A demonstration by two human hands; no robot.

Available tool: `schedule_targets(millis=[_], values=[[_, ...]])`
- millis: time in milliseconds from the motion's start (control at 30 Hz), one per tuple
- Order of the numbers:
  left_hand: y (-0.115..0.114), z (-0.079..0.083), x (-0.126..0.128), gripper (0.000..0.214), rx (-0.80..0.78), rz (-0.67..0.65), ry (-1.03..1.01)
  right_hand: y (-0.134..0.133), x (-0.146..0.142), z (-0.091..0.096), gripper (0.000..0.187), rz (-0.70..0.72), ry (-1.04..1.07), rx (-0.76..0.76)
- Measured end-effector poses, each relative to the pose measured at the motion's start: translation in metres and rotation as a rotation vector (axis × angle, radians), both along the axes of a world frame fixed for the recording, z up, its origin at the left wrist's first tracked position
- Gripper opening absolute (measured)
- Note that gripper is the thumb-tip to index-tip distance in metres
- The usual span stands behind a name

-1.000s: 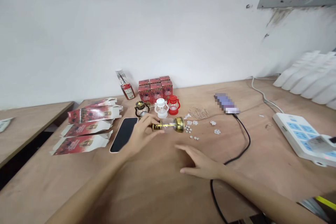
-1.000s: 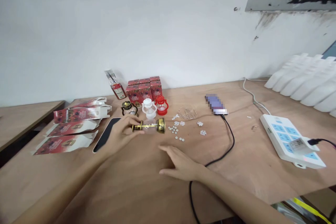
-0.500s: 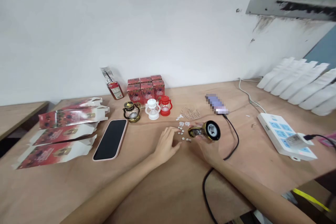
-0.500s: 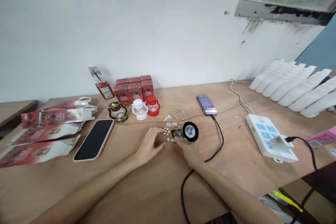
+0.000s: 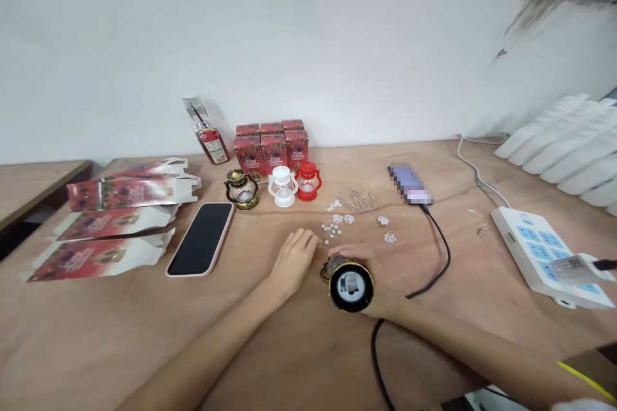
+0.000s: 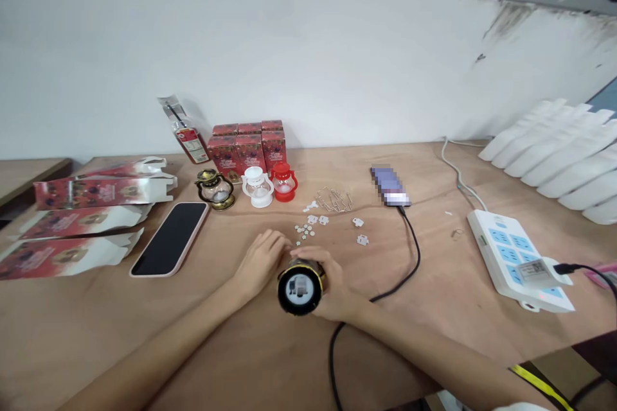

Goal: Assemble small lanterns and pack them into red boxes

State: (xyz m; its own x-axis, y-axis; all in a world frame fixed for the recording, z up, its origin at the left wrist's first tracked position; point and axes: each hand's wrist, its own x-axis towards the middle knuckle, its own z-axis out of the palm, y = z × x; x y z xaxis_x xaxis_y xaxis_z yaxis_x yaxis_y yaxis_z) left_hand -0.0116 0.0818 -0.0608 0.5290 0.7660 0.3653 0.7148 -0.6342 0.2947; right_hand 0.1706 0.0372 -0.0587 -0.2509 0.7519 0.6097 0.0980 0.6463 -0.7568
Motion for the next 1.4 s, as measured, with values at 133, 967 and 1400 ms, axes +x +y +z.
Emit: schedule_targets(millis=[133,967,1400], values=[[-0.013,0.003,-0.029,0.018,0.027,0.194,-0.386,0.010,-0.022,0.010,0.053,0.096,-0.098,-0.139],[-0.016,0.146,-0.031,0.020,-0.005,-0.010,0.040,0.040,-0.057,-0.003,0.051,0.232,0.180,-0.474],[-0.014,0.147,-0.029,0.025,-0.001,0.069,0.333,0.038,-0.057,-0.006,0.047,0.189,0.174,-0.449]])
